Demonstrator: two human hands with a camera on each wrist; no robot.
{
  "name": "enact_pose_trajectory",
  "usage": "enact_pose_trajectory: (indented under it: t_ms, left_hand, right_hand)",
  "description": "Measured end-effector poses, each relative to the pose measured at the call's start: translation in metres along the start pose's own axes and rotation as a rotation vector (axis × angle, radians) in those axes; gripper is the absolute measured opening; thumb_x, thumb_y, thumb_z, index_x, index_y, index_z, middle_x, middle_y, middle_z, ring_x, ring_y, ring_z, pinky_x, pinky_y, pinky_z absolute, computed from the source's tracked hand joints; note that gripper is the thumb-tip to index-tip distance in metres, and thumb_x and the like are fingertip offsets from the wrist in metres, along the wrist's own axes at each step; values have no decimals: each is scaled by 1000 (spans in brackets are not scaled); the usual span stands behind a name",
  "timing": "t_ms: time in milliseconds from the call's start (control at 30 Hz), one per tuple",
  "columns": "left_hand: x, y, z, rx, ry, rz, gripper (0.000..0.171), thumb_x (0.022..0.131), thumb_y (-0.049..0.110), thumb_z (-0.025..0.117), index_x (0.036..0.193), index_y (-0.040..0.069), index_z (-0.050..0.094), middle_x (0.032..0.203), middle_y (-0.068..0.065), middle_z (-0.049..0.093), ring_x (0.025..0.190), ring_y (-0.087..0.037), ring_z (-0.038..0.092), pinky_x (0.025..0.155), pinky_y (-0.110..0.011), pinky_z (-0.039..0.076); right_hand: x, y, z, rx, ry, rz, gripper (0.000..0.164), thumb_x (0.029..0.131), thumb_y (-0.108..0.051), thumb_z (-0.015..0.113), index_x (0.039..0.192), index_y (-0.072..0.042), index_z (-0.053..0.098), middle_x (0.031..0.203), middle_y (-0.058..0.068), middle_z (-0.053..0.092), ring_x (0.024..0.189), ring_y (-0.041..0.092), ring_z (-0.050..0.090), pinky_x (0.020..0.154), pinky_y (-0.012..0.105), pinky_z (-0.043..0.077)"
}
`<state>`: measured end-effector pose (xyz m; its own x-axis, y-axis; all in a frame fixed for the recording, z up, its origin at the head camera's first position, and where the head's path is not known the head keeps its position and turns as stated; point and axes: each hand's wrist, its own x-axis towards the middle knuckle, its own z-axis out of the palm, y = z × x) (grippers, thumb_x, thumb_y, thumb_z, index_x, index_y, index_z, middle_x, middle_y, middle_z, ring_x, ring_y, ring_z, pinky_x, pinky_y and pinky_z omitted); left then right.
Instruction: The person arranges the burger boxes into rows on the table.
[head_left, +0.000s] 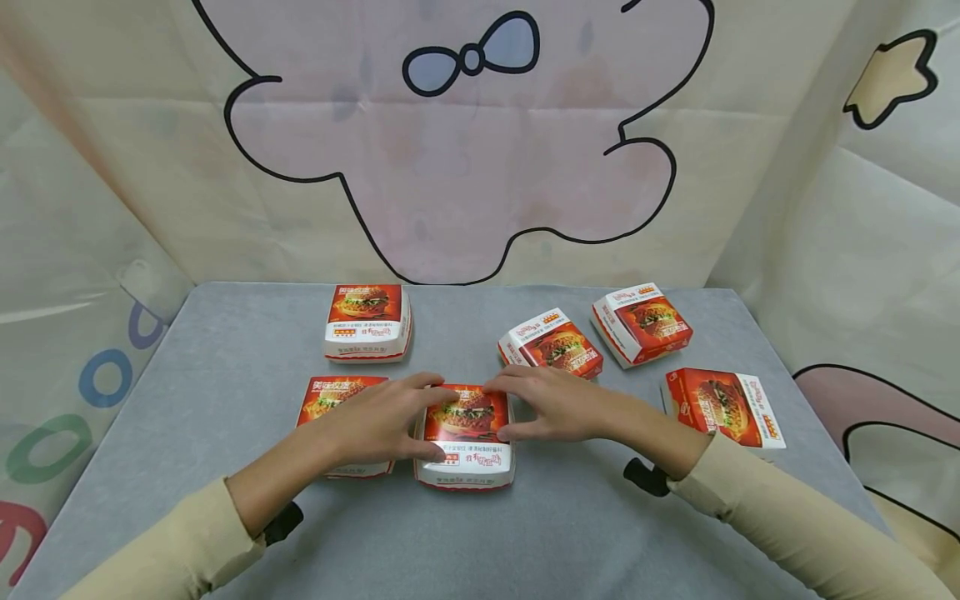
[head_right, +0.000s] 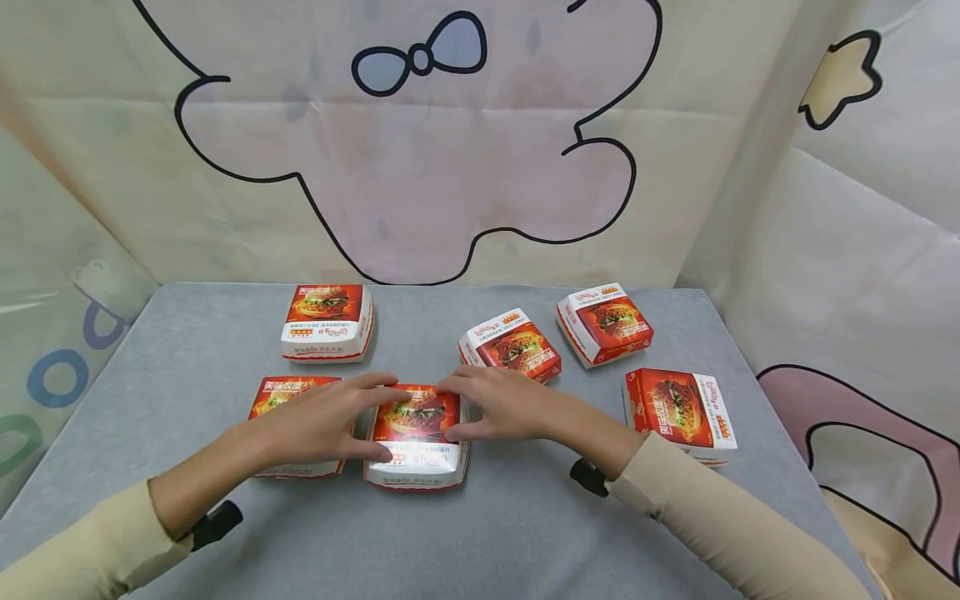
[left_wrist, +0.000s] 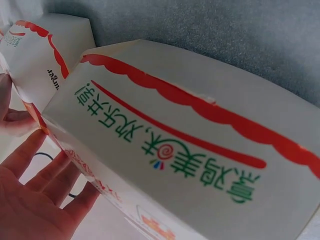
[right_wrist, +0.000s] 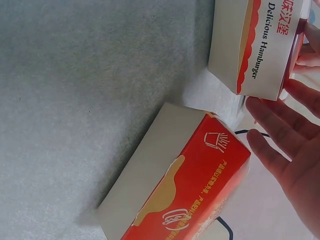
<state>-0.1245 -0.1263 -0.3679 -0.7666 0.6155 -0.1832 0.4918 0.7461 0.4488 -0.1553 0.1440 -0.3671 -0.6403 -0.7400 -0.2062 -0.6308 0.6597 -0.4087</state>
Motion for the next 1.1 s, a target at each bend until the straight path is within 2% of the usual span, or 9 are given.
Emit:
enact_pose_trajectory:
  t_ms: [133,300,433,533,633,700,833,933,1100]
  left_hand:
    - [0,0,0,1,3,-10,71,78,44,84,140,21,59,145,-9,51,122,-31,56,97,-50,49]
    - [-1,0,-1,10,11,14,71,79,45,83,141,21,58,145,-10,51,119,-31,58,97,-50,49]
    - [-1,0,-5,20,36,9,70,82,48,79,143,22,55,146,-10,50,118,-31,60,97,-51,49]
    - [0,0,-11,8,81,-3,67,85,49,75,143,21,54,145,-8,50,122,-29,57,98,-52,48]
    - [2,1,-17,-24,133,-4,64,89,46,72,144,19,53,145,-7,51,128,-27,53,99,-52,47]
    - [5,1,-21,-60,161,-5,63,91,43,71,145,18,52,146,-6,51,132,-27,50,100,-52,46]
    - [13,-2,-27,-143,206,-29,62,92,39,70,147,18,50,147,-5,50,126,-26,54,97,-50,49]
    - [19,-3,-31,-192,225,-34,63,93,38,70,148,17,48,146,-5,50,119,-25,58,95,-47,51]
    - [31,-1,-37,-218,228,-37,64,94,37,68,149,16,45,149,-7,48,125,-26,54,100,-49,47]
  right_hand:
    - [0,0,0,-2,-2,4,63,90,-49,71,141,-16,56,140,3,55,127,20,52,102,45,46]
    - [-2,1,-2,16,27,10,61,90,-48,71,140,-17,57,141,3,55,131,22,49,105,49,43]
    - [-7,9,-7,41,142,28,60,91,-45,70,142,-18,55,143,4,53,133,27,47,105,54,41]
    - [-12,21,-14,55,240,90,63,91,-41,71,146,-18,50,147,8,47,132,31,46,101,56,44]
    - [-19,36,-19,97,293,177,68,91,-37,71,150,-18,43,152,12,40,133,34,43,100,58,44]
    - [-23,45,-22,129,301,225,70,92,-36,70,152,-17,39,153,13,36,134,35,41,100,59,44]
    - [-29,59,-22,158,286,284,72,95,-33,66,155,-13,32,156,16,30,135,37,39,101,62,41]
    - [-33,64,-22,155,268,304,72,95,-29,64,156,-10,30,157,20,28,137,41,36,102,65,39]
    - [-36,67,-21,141,237,313,73,93,-23,64,156,-10,30,158,24,25,139,46,33,102,67,37]
